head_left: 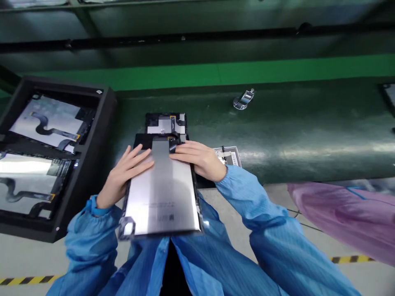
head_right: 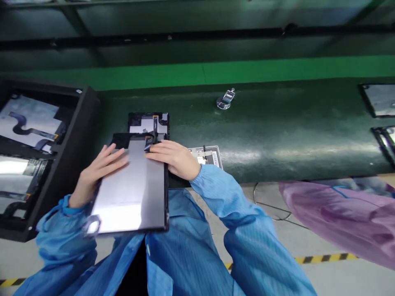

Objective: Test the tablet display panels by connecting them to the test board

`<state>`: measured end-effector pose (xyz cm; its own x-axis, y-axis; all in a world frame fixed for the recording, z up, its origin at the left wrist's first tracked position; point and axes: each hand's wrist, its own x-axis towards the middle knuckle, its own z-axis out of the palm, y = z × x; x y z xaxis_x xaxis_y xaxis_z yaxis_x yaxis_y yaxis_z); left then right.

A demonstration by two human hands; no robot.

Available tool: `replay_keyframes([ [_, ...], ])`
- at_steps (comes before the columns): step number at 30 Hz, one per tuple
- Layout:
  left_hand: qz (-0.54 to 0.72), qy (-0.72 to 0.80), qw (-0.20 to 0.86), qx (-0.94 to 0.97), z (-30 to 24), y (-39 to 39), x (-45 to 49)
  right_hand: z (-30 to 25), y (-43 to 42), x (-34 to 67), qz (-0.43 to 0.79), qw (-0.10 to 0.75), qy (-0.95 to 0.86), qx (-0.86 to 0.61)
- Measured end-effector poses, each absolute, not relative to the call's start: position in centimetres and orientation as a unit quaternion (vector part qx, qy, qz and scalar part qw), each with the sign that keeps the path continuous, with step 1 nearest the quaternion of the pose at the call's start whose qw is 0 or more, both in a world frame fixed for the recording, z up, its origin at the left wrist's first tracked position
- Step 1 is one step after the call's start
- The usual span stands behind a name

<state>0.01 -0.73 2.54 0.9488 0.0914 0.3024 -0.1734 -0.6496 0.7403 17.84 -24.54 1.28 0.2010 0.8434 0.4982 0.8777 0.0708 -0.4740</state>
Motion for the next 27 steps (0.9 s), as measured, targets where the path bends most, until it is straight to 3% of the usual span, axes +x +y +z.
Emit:
replay_keyframes([
  [4, 0.104, -0.125, 0.212, 0.964, -0.1, 1.0, 0.6, -1.7, -23.1, 17.6, -0.081, 0.223, -0.653, -0.720],
  [10, 0.103, -0.131, 0.213, 0.963, -1.9, 1.3, 0.6, -1.6, -23.3, 16.2, -0.123, 0.175, -0.645, -0.734],
  [19, 0.167, -0.143, 0.253, 0.942, -0.6, 0.4, 0.0, -0.2, -24.4, 17.8, -0.127, 0.283, -0.489, -0.815],
  [23, 0.202, -0.188, 0.212, 0.938, 1.1, -0.8, -0.3, -0.9, -22.5, 19.1, -0.066, 0.349, -0.511, -0.783],
  [27, 0.227, -0.221, 0.177, 0.932, 2.1, -1.3, -0.5, -0.9, -21.6, 19.8, -0.090, 0.433, -0.461, -0.770],
])
